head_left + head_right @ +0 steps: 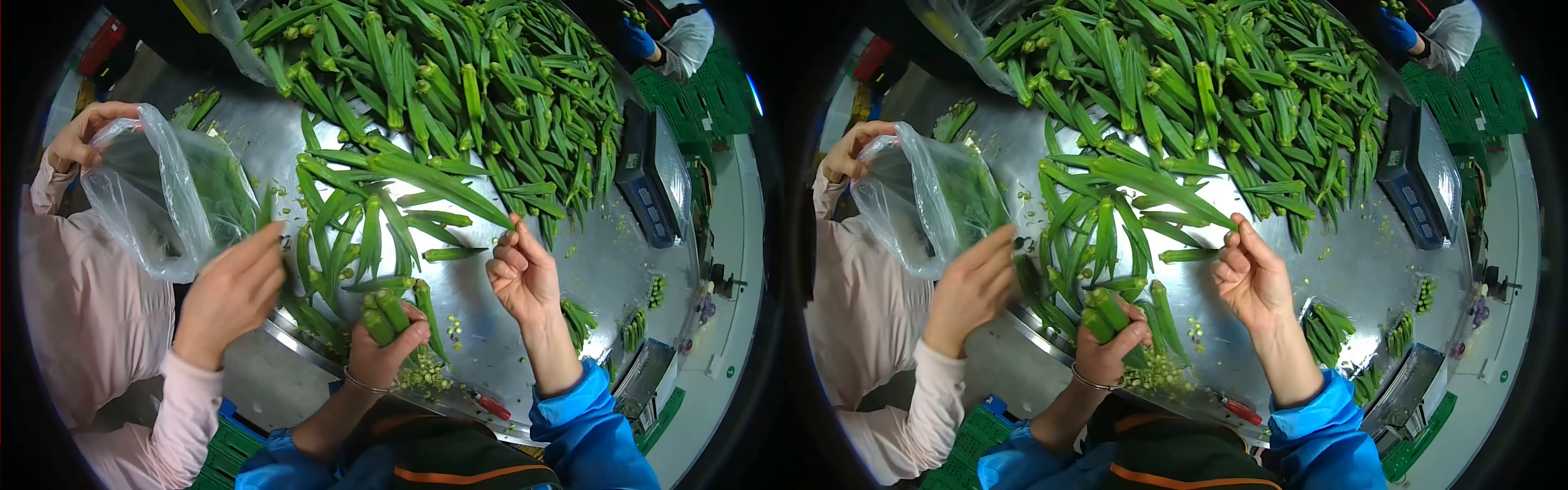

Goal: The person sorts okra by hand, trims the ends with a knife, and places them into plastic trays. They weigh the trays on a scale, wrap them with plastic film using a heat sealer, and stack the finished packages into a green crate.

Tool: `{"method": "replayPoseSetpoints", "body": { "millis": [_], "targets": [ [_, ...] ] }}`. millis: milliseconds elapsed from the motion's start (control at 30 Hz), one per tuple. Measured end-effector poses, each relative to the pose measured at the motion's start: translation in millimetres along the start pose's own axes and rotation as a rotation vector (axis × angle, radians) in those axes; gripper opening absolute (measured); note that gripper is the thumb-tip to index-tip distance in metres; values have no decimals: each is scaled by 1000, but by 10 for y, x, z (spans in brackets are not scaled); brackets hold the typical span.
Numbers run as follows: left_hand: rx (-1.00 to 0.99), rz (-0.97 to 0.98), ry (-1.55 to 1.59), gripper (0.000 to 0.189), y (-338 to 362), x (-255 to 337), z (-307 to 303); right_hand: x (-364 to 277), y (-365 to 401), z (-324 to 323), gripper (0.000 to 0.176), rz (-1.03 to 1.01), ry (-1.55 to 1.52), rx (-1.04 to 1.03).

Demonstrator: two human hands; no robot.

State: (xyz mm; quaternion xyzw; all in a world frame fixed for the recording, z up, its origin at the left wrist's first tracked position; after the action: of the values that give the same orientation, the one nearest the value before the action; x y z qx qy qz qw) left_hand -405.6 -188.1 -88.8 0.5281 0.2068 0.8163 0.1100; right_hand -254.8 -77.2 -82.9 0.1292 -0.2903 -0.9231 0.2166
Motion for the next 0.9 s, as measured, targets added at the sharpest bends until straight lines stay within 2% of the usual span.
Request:
{"method": "replayPoseSetpoints", "body": {
  "millis": [133, 200, 233, 267, 333, 367, 433, 500, 567, 600, 667, 700, 733, 800, 900],
  "targets": [
    [23, 38, 25, 13, 18, 10, -32, 37, 131, 42, 15, 10, 6, -96],
    [19, 36, 6, 14, 43, -37, -37, -15, 209, 110, 13, -140, 267, -168],
    [16, 31, -12, 14, 64, -60, -38, -1, 241, 180, 16, -156, 670, -241],
    [19, 31, -11, 14, 82, -74, -40, -14, 265, 201, 16, -152, 670, -242],
    [-2, 38, -76, 18, 119, -106, -17, 214, 328, 202, 22, 105, 1487, -304],
    [-4, 34, -76, 18, 136, -151, -23, 161, 263, 262, 27, -47, 1726, -356],
    [11, 24, -109, 15, 161, -247, -42, -84, -13, 330, 24, -476, 1877, -304],
    [1, -3, -132, 14, 193, -284, -2, -229, -301, 570, 23, -818, 2051, -308],
    [-2, -25, -163, 14, 230, -274, 37, -247, -560, 597, 27, -959, 2252, -244],
    [-22, -31, -184, 14, 248, -247, 81, -254, -646, 584, 27, -963, 2246, -245],
    [-38, -34, -202, 14, 280, -199, 103, -322, -904, 360, 28, -680, 2339, -25],
    [-36, -61, -190, 14, 297, -209, 91, -347, -932, 300, 25, -748, 2302, -161],
    [-32, -89, -174, 14, 302, -236, 76, -313, -835, 439, 25, -744, 2309, -168],
    [-13, -93, -177, 14, 282, -308, 4, -123, -618, 203, 26, 165, 1069, -26],
    [8, -106, -136, 13, 196, -367, -29, 26, -299, 315, 33, 249, 749, -111]
  ]
}}
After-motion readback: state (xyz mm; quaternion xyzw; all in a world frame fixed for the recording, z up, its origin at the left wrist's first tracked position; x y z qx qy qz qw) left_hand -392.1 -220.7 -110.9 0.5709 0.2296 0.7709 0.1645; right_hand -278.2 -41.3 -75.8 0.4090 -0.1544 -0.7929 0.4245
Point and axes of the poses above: each hand's wrist, its own y-axis away from the middle knuckle, its own z-axis out of the palm, x = y × z, the point moved 8 cm from there along -y, towards the middle knuckle, and after that the axes turned 14 degrees about -y, right-handed, at the moved point
